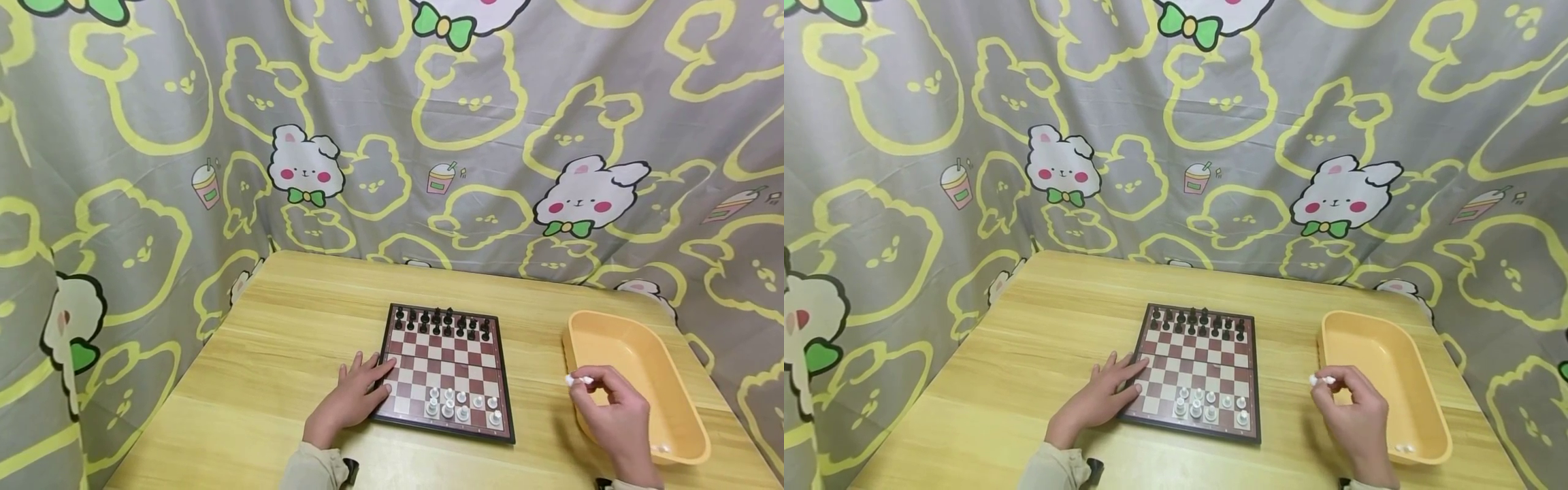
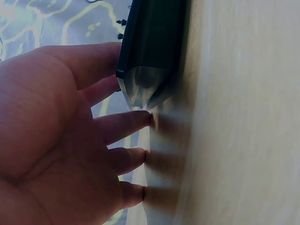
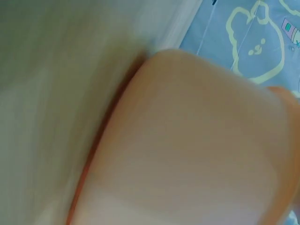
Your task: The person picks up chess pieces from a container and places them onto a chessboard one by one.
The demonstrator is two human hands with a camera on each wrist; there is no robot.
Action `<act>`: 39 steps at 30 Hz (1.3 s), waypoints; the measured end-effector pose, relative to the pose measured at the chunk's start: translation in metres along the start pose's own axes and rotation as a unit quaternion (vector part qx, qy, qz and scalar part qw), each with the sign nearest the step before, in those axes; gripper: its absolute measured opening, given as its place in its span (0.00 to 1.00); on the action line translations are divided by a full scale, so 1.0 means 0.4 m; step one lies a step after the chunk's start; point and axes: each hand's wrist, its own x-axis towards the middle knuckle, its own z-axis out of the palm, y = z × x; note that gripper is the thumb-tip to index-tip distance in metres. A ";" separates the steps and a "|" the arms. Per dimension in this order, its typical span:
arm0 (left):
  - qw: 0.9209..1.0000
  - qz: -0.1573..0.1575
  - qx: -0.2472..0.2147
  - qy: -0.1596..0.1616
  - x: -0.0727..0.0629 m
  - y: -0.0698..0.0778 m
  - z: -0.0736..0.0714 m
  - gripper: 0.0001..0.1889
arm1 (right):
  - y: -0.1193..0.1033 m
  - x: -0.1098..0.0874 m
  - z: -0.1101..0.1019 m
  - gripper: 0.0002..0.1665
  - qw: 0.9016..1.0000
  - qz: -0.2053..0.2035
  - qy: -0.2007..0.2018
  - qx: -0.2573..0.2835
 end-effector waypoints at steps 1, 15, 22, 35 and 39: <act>1.000 0.000 0.000 0.000 0.000 0.000 0.000 0.27 | 0.001 -0.001 0.003 0.15 1.000 -0.001 -0.017 -0.010; 1.000 0.002 0.004 0.000 -0.001 -0.002 0.001 0.27 | -0.002 -0.011 0.016 0.23 0.992 -0.018 -0.108 -0.069; 1.000 -0.003 0.001 0.000 -0.002 0.003 -0.002 0.27 | -0.024 -0.021 0.048 0.25 0.989 -0.041 -0.139 -0.030; 1.000 -0.003 0.002 0.001 -0.001 0.005 -0.003 0.26 | -0.050 -0.038 0.099 0.27 0.975 -0.092 -0.201 -0.012; 1.000 -0.001 0.003 0.002 0.000 0.003 -0.001 0.26 | -0.058 -0.039 0.100 0.27 0.975 -0.089 -0.203 -0.026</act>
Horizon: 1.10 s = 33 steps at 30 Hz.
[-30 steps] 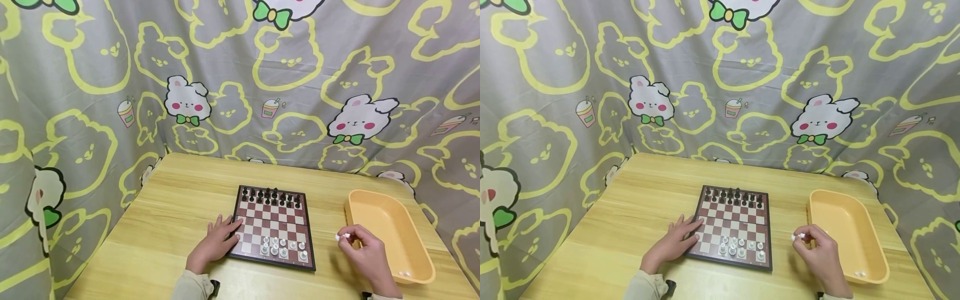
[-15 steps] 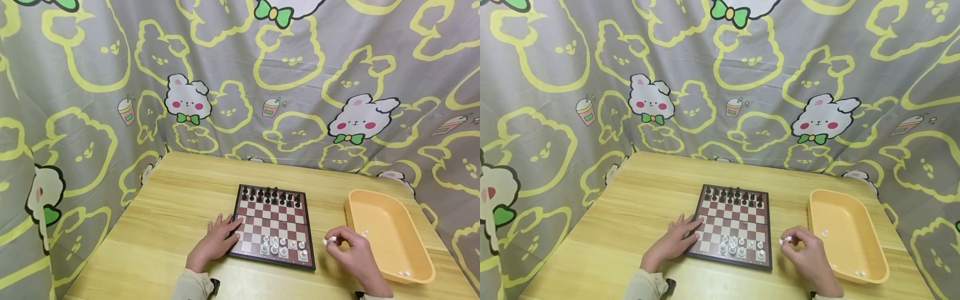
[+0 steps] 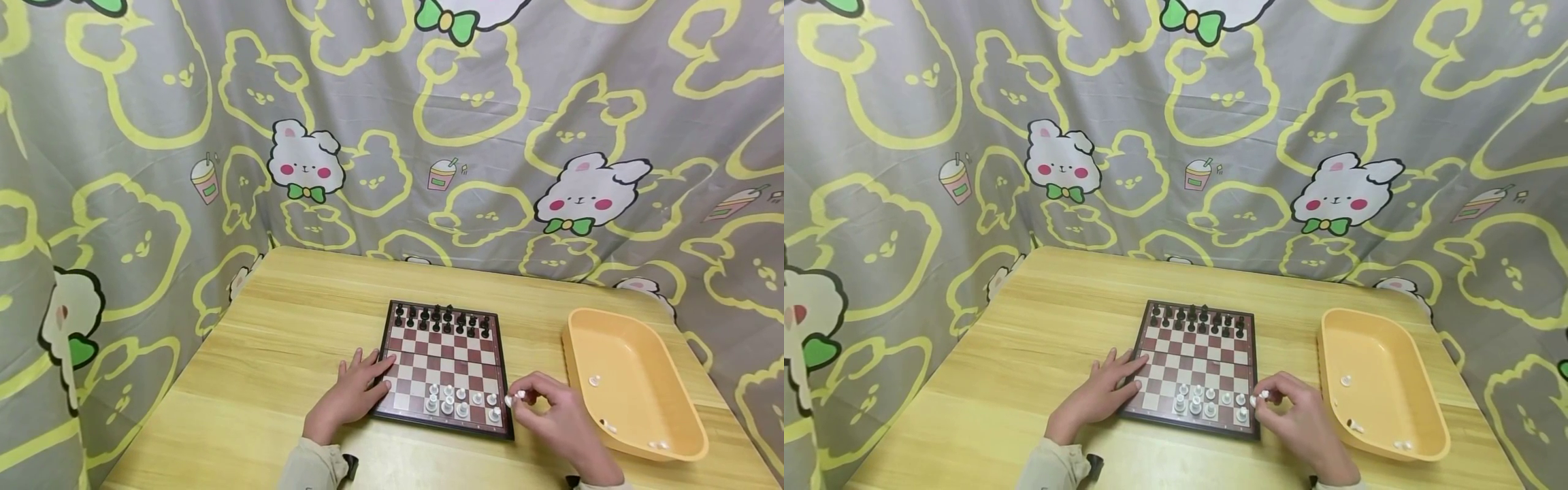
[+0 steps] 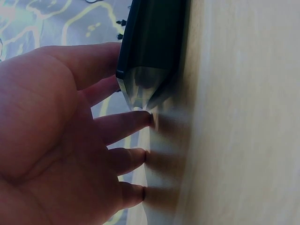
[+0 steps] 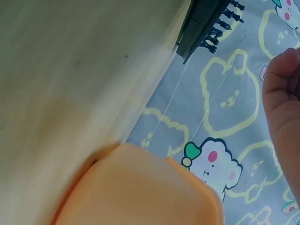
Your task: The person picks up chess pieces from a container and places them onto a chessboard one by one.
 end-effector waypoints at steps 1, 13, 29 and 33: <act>1.000 0.001 0.000 0.000 0.000 -0.001 0.000 0.26 | -0.002 0.001 0.001 0.27 1.000 0.000 0.000 -0.002; 1.000 -0.002 0.002 -0.002 -0.001 0.000 -0.002 0.26 | -0.027 0.007 0.049 0.25 0.997 -0.041 -0.041 0.044; 1.000 -0.003 0.000 -0.002 0.003 -0.002 0.000 0.26 | -0.066 0.048 0.078 0.21 0.993 -0.091 -0.057 0.048; 1.000 -0.003 0.000 -0.002 0.002 -0.002 -0.001 0.26 | -0.094 0.066 0.107 0.20 0.989 -0.117 -0.071 0.059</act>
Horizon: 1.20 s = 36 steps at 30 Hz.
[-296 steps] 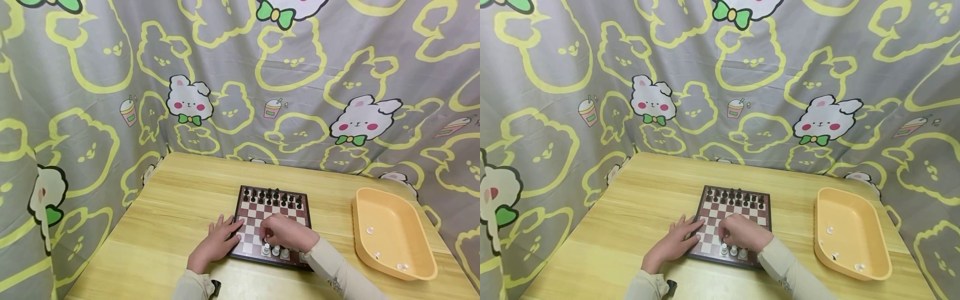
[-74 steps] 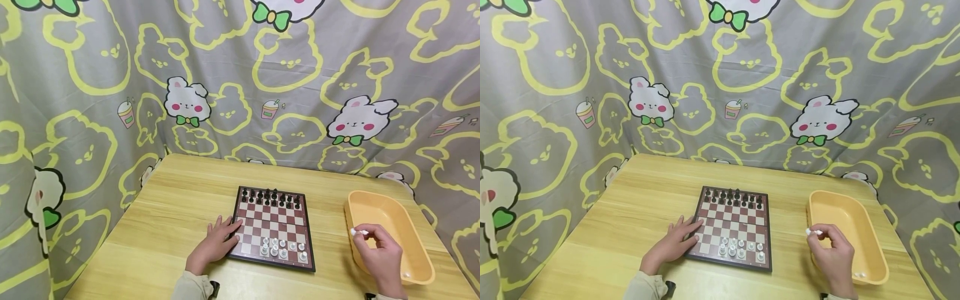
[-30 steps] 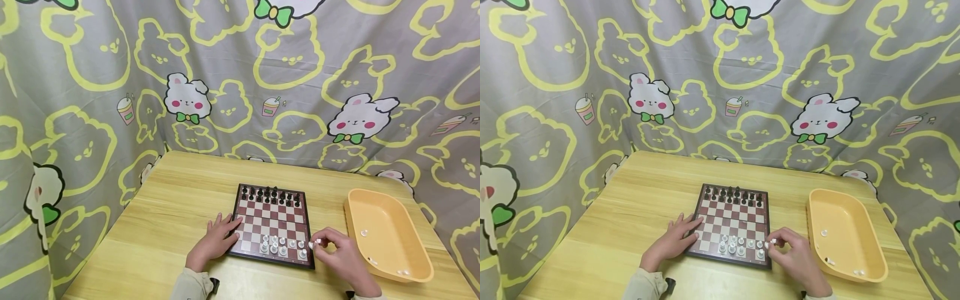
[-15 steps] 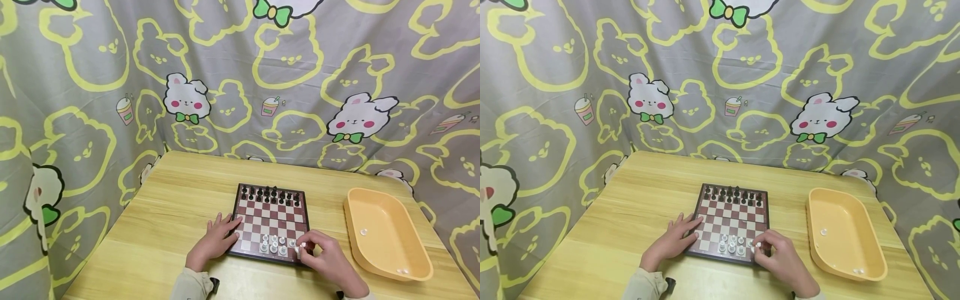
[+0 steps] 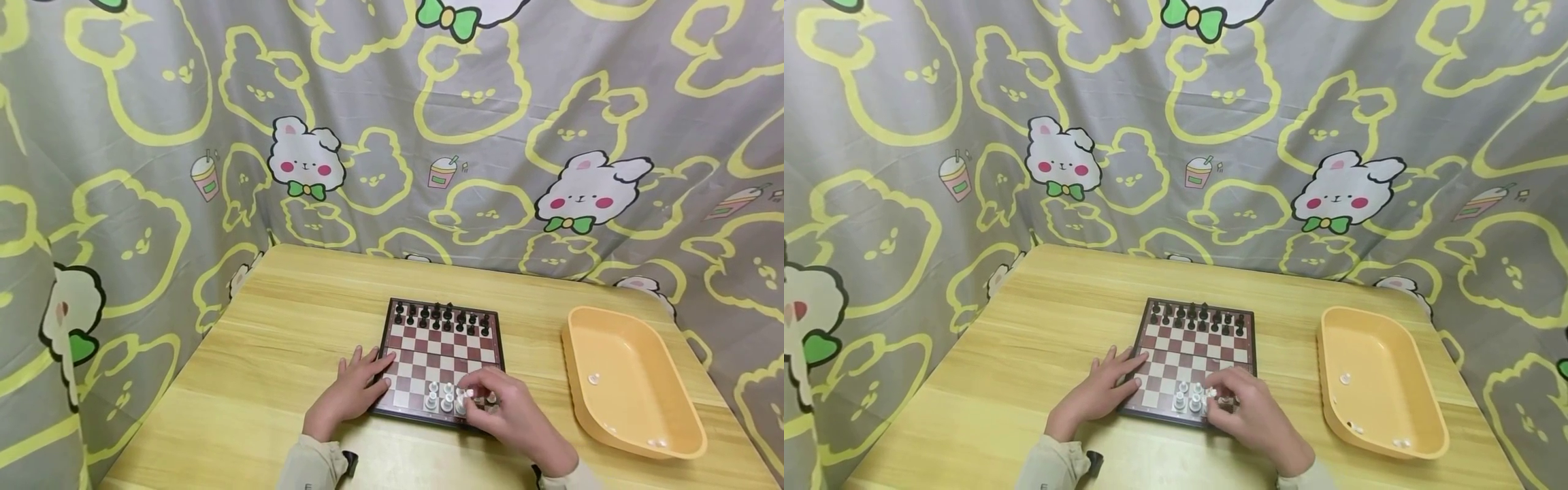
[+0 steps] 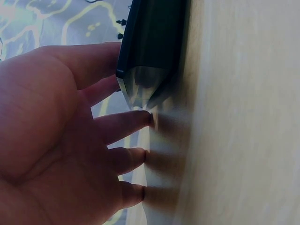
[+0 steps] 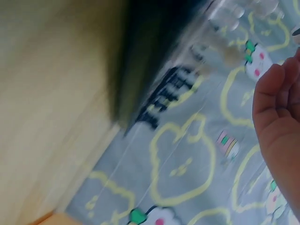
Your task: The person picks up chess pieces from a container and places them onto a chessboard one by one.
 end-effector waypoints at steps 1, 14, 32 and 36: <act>1.000 0.000 0.000 0.000 0.000 0.000 0.000 0.26 | -0.005 0.008 0.007 0.20 1.000 -0.003 -0.006 -0.002; 1.000 0.005 0.000 0.003 0.000 0.003 0.000 0.26 | -0.030 0.101 0.086 0.09 0.992 0.004 -0.118 -0.046; 1.000 0.004 0.006 0.004 0.001 0.001 -0.002 0.26 | -0.023 0.124 0.127 0.05 0.971 -0.008 -0.209 -0.119; 1.000 0.002 0.004 0.004 0.000 0.001 -0.001 0.26 | -0.023 0.125 0.127 0.06 0.970 -0.016 -0.212 -0.120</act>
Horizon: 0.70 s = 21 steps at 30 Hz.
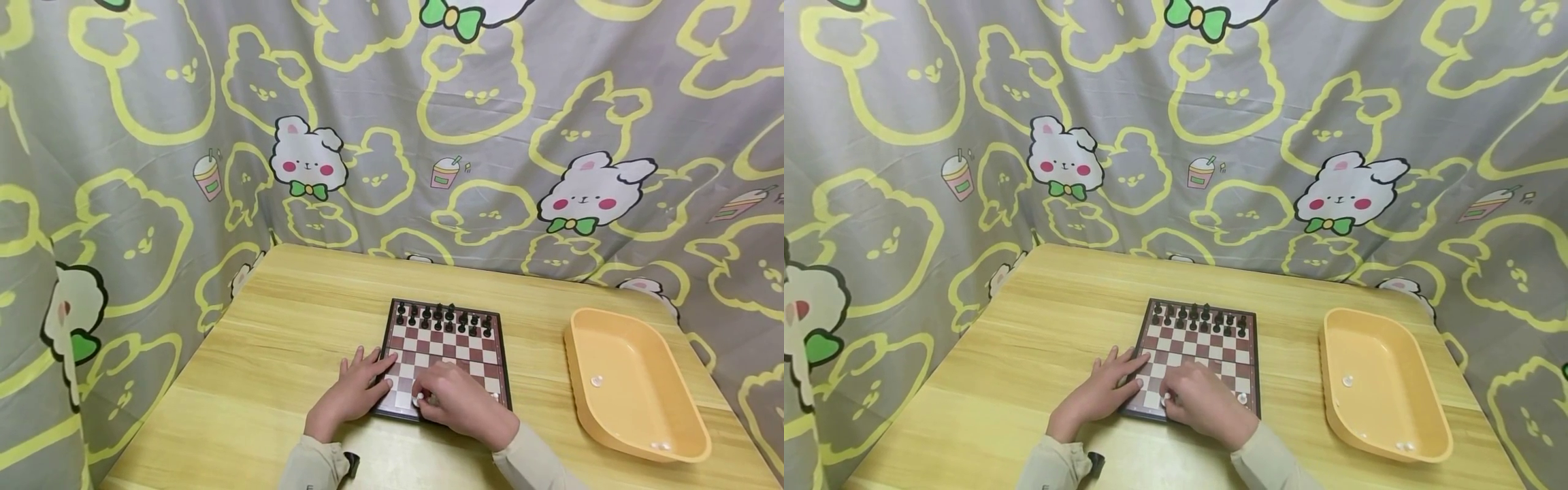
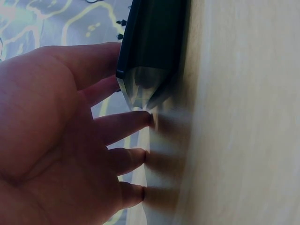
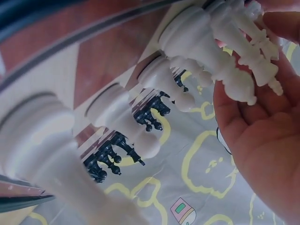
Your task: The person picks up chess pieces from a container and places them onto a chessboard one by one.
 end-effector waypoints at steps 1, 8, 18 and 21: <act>1.000 0.000 0.000 0.001 0.000 -0.001 0.000 0.26 | 0.000 0.001 0.000 0.06 1.000 -0.002 0.000 -0.001; 1.000 0.006 0.006 0.004 0.001 -0.005 0.003 0.26 | 0.000 0.003 0.000 0.06 1.000 -0.009 -0.007 -0.005; 1.000 0.007 0.006 0.002 0.002 -0.005 0.003 0.26 | 0.001 0.003 0.000 0.07 1.000 -0.013 -0.013 0.000; 1.000 0.008 0.005 0.003 0.002 -0.005 0.003 0.26 | 0.001 0.004 0.000 0.07 1.000 -0.013 -0.015 0.002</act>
